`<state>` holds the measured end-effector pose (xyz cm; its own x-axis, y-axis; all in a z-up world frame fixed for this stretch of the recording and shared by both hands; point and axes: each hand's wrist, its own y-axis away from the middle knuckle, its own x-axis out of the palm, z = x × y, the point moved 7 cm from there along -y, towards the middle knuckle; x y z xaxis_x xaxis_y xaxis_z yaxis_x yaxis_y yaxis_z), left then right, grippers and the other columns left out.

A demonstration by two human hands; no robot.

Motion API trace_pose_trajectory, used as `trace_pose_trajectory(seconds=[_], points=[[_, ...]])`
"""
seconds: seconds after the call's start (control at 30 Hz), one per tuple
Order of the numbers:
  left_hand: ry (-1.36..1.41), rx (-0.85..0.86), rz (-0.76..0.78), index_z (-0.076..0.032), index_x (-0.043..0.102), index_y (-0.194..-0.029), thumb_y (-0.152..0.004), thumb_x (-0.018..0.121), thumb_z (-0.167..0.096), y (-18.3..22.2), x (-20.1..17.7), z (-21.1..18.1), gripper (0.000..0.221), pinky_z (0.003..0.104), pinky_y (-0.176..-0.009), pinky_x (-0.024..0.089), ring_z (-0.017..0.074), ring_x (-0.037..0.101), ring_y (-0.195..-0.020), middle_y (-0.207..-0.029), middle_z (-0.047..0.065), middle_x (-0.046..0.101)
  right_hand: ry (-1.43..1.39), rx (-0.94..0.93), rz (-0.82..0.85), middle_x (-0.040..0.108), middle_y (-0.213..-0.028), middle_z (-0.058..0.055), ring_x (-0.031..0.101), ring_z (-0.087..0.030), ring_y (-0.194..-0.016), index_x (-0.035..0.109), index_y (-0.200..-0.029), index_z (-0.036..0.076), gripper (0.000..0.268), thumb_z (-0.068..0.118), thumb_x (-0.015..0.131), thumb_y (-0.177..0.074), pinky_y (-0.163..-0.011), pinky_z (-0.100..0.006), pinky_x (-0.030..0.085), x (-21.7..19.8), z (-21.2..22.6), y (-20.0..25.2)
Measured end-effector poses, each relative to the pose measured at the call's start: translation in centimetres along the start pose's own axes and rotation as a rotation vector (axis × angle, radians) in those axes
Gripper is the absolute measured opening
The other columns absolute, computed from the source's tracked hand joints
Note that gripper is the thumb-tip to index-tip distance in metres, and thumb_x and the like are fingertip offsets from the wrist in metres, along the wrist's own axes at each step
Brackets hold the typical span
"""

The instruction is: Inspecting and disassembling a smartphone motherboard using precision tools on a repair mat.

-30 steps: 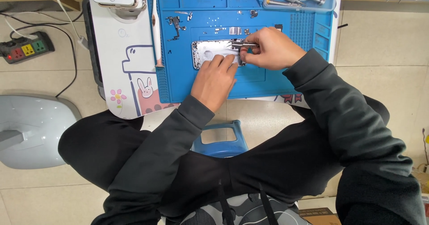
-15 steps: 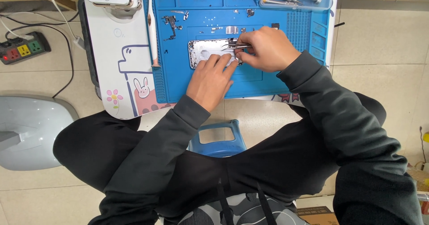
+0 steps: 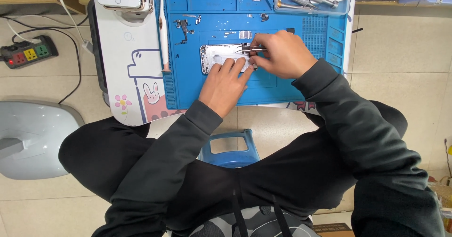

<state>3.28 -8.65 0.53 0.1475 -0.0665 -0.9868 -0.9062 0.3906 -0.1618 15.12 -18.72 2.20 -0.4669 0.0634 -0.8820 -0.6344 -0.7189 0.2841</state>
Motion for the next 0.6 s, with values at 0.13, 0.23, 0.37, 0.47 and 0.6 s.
trace_pose_trajectory(seconds=[0.13,0.23,0.37,0.47,0.6], points=[[0.012,0.003,0.038,-0.022,0.064,-0.143,-0.091,0.079,-0.044,0.0,0.4,0.0,0.058,0.041,-0.083,0.050,0.0269,0.055,-0.116,-0.139,0.006,0.058,0.021,0.014,-0.068,0.070,-0.071,-0.007,0.063,-0.036,-0.063,0.072,-0.110,0.013,0.017,0.028,0.072,-0.102,-0.049,-0.050,0.044,-0.3,-1.0,0.4],[0.046,0.009,0.040,-0.020,0.063,-0.144,-0.092,0.079,-0.042,-0.1,-0.2,0.4,0.059,0.042,-0.085,0.051,0.0280,0.055,-0.116,-0.140,0.008,0.058,0.022,0.053,-0.084,0.070,-0.071,-0.007,0.062,-0.037,-0.063,0.074,-0.108,0.010,0.023,0.033,0.071,-0.104,-0.047,-0.050,0.043,-1.1,-1.0,0.4],[0.285,0.032,0.141,-0.011,0.062,-0.144,-0.100,0.073,-0.024,-0.1,-0.8,0.2,0.046,0.043,-0.094,0.048,0.0296,0.051,-0.126,-0.143,0.012,0.050,-0.069,0.114,-0.070,0.063,-0.064,-0.006,0.068,-0.028,-0.064,0.078,-0.104,0.008,0.015,0.020,0.076,-0.097,-0.067,-0.043,0.060,-2.0,-0.2,0.8],[0.306,0.030,0.163,-0.010,0.061,-0.146,-0.102,0.071,-0.024,0.0,-0.9,0.3,0.047,0.045,-0.097,0.047,0.0304,0.049,-0.130,-0.146,0.011,0.051,-0.069,0.138,-0.061,0.063,-0.064,-0.006,0.068,-0.028,-0.065,0.079,-0.104,0.007,0.017,0.022,0.076,-0.097,-0.068,-0.044,0.060,-2.0,0.0,0.6],[0.313,0.021,0.180,-0.008,0.059,-0.148,-0.104,0.067,-0.018,0.1,0.0,0.1,0.046,0.046,-0.099,0.046,0.0321,0.048,-0.133,-0.150,0.012,0.050,-0.065,0.184,-0.076,0.064,-0.063,-0.007,0.068,-0.029,-0.063,0.081,-0.099,0.005,0.020,0.025,0.075,-0.098,-0.066,-0.043,0.060,-2.3,-0.1,0.8]])
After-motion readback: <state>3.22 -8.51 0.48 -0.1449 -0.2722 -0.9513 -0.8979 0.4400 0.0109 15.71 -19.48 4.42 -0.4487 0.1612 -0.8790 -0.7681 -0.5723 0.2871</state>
